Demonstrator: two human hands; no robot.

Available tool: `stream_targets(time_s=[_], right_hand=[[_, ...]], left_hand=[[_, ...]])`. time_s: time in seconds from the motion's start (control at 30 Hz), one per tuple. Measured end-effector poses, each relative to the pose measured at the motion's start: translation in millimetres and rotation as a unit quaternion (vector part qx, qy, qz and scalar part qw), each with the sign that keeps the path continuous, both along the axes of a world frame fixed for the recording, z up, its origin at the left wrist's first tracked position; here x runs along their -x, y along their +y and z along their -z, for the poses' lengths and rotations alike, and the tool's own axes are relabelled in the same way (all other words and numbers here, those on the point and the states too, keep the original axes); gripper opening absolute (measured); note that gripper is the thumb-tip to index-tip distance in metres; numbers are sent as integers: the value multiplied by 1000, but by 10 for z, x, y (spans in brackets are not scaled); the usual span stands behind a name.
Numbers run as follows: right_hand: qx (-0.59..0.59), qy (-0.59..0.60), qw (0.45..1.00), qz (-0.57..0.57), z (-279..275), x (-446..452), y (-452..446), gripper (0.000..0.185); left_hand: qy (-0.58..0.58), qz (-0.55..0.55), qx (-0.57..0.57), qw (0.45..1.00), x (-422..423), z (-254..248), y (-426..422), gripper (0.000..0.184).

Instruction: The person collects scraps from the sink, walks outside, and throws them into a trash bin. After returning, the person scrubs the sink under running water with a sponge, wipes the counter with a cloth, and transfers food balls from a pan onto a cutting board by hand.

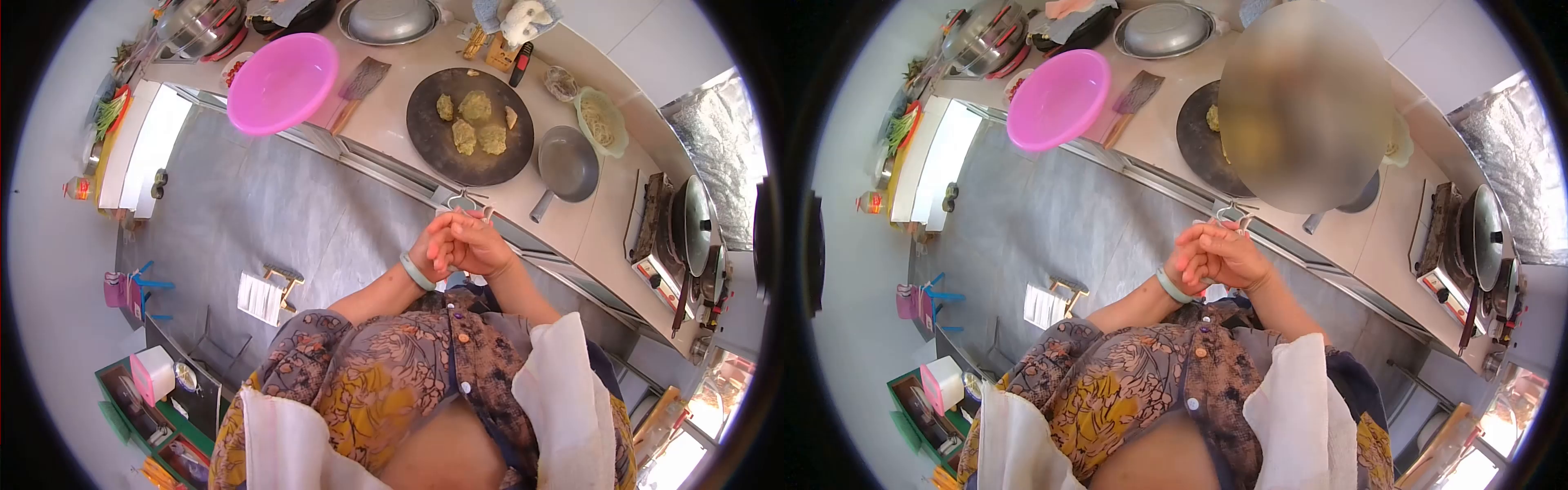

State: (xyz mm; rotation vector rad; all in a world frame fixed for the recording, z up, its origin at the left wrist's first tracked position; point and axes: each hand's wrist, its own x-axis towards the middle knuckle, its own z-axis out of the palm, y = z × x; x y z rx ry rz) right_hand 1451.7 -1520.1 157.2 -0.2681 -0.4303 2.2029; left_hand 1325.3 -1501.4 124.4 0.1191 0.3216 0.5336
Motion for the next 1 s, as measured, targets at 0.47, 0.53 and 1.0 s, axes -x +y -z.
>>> stream_targets(time_s=[0.47,0.53,1.0], right_hand=[[183,-109,962,172,78,-123,-275,49],[185,-31,939,287,220,224,-60,47],[222,-217,871,381,335,-356,-343,25]], left_hand=[[387,-96,-538,743,410,-386,456,50],[445,-32,-779,440,193,-452,244,59],[405,25,-789,462,324,-228,181,57]])
